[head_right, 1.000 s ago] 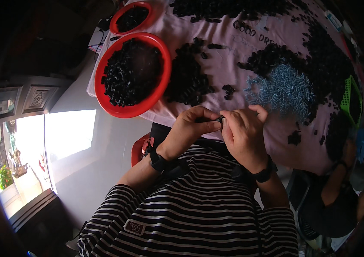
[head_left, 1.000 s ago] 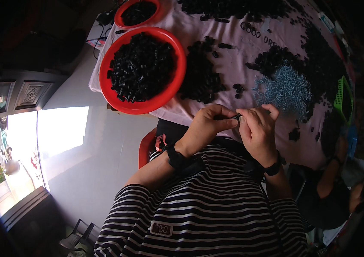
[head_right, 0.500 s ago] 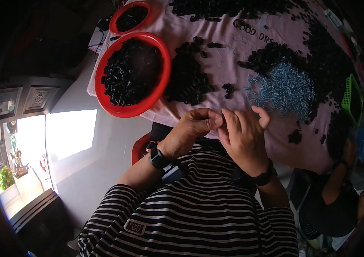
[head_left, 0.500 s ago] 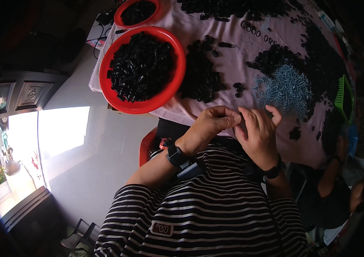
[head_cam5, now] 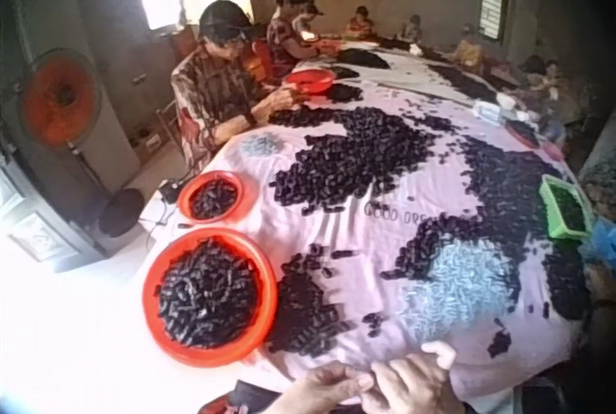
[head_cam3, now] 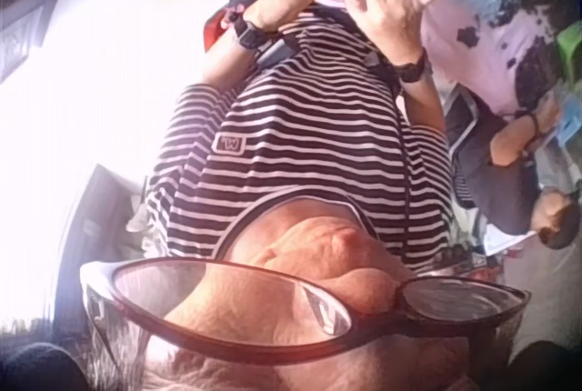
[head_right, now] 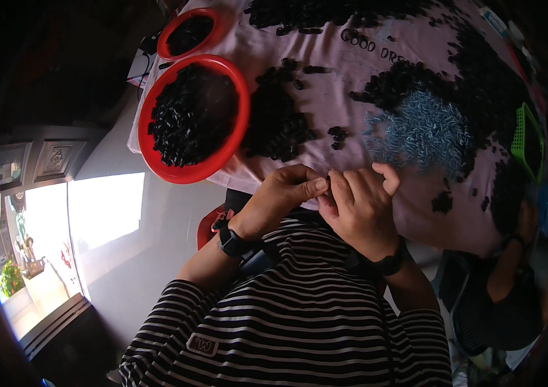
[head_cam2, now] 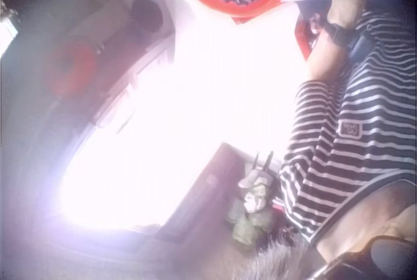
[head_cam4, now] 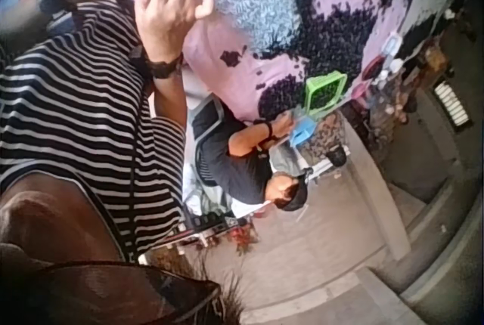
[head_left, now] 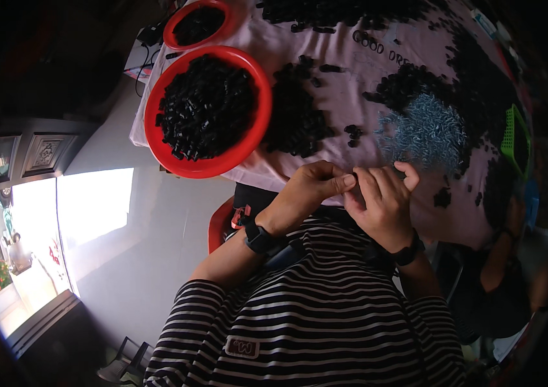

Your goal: Sorting and inspecting small black plastic components at a work table.

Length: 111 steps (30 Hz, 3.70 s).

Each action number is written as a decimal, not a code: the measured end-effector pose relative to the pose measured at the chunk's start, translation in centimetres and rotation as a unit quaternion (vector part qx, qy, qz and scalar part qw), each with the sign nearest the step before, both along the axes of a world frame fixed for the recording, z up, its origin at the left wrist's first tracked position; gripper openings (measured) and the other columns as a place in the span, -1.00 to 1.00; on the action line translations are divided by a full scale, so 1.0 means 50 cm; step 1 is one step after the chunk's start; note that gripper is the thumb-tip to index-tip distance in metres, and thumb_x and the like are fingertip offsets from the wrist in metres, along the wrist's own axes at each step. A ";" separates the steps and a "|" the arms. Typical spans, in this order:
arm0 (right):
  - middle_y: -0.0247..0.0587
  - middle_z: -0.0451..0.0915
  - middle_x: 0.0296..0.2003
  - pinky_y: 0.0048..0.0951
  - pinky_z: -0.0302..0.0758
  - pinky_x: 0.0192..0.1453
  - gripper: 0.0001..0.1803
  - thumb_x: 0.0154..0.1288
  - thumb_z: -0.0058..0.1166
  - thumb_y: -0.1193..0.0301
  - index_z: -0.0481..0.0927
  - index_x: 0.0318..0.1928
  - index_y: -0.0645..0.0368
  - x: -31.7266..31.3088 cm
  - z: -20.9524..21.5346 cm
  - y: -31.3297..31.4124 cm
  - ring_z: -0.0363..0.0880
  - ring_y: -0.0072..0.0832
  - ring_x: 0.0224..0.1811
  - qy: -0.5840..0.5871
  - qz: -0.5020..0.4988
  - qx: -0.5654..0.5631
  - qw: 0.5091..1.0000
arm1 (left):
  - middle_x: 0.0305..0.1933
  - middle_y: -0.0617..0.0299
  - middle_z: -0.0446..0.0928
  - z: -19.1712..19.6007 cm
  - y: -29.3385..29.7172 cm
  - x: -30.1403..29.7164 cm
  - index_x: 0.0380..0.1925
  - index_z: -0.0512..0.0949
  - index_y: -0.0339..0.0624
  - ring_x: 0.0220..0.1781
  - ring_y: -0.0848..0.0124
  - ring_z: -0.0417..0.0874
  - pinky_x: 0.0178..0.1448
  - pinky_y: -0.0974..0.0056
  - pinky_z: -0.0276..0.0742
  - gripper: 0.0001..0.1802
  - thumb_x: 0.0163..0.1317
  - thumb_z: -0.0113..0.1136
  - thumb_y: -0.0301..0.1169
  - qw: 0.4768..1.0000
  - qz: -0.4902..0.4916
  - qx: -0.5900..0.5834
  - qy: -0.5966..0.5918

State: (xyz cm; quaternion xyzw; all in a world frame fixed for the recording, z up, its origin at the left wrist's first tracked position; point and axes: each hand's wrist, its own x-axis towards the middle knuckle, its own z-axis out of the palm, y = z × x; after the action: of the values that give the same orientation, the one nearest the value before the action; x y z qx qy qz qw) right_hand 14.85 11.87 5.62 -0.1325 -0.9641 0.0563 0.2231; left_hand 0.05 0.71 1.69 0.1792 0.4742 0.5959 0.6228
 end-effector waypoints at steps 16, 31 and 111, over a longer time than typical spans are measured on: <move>-0.38 0.64 -0.17 -0.11 0.16 0.41 -0.51 0.18 0.47 0.27 0.60 0.07 0.11 0.020 -0.005 0.052 0.60 -0.50 -0.13 -0.055 0.040 -0.189 0.980 | -0.40 0.45 0.53 -0.022 -0.005 0.008 -0.21 0.68 -0.14 -0.47 0.68 0.36 -0.42 0.49 0.21 -0.72 0.42 0.37 -0.14 0.996 -0.020 -0.064 -0.063; -0.33 0.56 -0.31 -0.15 0.25 0.09 -0.88 0.34 0.31 0.34 0.60 -0.26 0.00 0.012 -0.170 0.234 0.58 -0.33 -0.15 -0.018 -0.211 0.054 0.976 | -0.37 0.50 0.36 -0.012 -0.012 0.003 0.09 0.57 -0.21 -0.45 0.67 0.23 -0.35 0.53 0.14 -0.52 0.49 0.23 -0.01 0.996 0.001 0.054 -0.064; -0.32 0.65 -0.29 -0.34 0.40 0.05 -0.88 0.32 0.35 0.53 0.68 -0.16 0.18 0.006 0.014 0.036 0.56 -0.38 -0.19 0.089 -0.033 -0.229 0.969 | -0.02 0.17 0.70 0.000 -0.010 -0.006 0.21 0.58 -0.29 -0.05 0.49 0.69 0.03 0.35 0.63 -0.63 0.51 0.23 -0.35 0.996 -0.065 0.053 -0.027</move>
State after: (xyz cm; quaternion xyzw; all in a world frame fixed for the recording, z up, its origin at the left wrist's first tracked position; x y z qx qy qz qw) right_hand 15.14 13.68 6.34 -0.2064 -0.8971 0.2793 0.2731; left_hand -0.26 0.23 1.71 0.2259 0.4126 0.5832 0.6623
